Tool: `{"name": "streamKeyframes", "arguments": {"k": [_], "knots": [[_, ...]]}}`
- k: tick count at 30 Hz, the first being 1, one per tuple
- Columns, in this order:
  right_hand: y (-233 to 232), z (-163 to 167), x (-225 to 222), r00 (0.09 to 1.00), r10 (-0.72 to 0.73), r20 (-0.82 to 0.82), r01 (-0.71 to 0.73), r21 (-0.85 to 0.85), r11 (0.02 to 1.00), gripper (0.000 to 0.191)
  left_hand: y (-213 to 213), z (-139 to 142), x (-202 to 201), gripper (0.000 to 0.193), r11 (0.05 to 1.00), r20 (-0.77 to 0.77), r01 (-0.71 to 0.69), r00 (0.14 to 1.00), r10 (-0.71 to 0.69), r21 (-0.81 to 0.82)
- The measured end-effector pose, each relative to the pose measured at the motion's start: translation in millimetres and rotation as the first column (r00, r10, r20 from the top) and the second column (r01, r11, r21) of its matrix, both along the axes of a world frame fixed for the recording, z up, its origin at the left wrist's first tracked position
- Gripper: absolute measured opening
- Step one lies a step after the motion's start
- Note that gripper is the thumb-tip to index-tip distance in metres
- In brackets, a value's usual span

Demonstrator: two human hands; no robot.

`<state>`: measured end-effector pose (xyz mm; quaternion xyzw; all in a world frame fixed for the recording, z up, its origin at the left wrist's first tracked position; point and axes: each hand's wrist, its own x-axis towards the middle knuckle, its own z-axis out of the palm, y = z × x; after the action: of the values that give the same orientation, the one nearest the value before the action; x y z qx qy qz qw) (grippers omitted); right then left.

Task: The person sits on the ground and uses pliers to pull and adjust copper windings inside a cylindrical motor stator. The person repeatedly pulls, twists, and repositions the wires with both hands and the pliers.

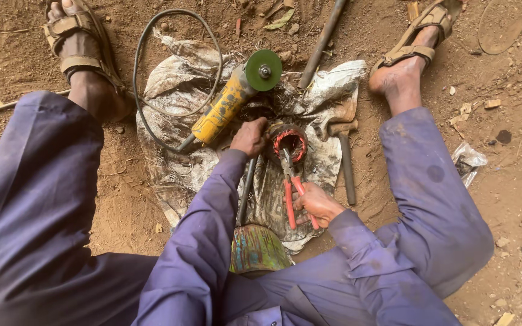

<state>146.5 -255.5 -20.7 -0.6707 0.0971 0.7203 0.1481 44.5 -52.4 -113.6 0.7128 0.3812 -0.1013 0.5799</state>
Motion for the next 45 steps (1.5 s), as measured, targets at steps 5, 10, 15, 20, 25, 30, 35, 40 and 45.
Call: {"name": "streamKeyframes", "arguments": {"k": [5,10,15,20,25,30,35,40,45], "knots": [[0.6,-16.1,-1.4,0.978,-0.168,-0.120,0.171,0.010,0.985,0.055,5.5,7.3,-3.3,0.021,0.998,0.051,0.039,0.998,-0.042,0.056],[8.4,-43.2,-20.6,0.879,-0.355,-0.318,0.424,0.180,0.888,0.046,5.7,6.9,-2.4,0.022,0.997,0.034,0.039,0.999,-0.041,0.071],[25.1,-52.7,-40.1,0.915,-0.398,-0.060,0.403,0.126,0.907,0.038,3.1,0.6,-2.2,0.025,0.993,0.140,-0.011,0.990,-0.005,0.116],[43.3,-54.7,-42.9,0.845,-0.522,-0.117,0.535,0.164,0.829,0.030,2.4,1.6,-0.5,0.025,0.988,0.219,-0.043,0.976,0.010,0.146],[58.5,-56.0,-56.7,0.815,-0.564,-0.133,0.578,0.264,0.772,0.017,5.7,6.5,-2.0,0.024,0.995,0.205,-0.054,0.978,0.035,0.087],[56.7,-55.3,-57.0,0.763,-0.602,-0.234,0.645,0.226,0.730,0.016,3.6,5.7,-1.7,0.023,0.997,0.173,-0.055,0.984,0.043,0.063],[61.4,-49.0,-75.6,0.915,-0.391,0.103,0.381,0.102,0.919,0.014,8.5,3.6,3.9,0.026,0.993,0.139,-0.082,0.988,0.069,0.090],[34.7,-24.9,-101.2,0.986,0.102,0.133,-0.084,-0.136,0.987,0.009,9.4,7.5,10.8,0.012,0.916,0.325,-0.130,0.946,0.000,0.381],[-0.5,-38.8,-75.7,0.996,-0.088,-0.015,0.089,0.163,0.983,0.011,8.2,13.7,22.6,0.010,0.936,0.258,-0.121,0.966,0.034,0.331]]}}
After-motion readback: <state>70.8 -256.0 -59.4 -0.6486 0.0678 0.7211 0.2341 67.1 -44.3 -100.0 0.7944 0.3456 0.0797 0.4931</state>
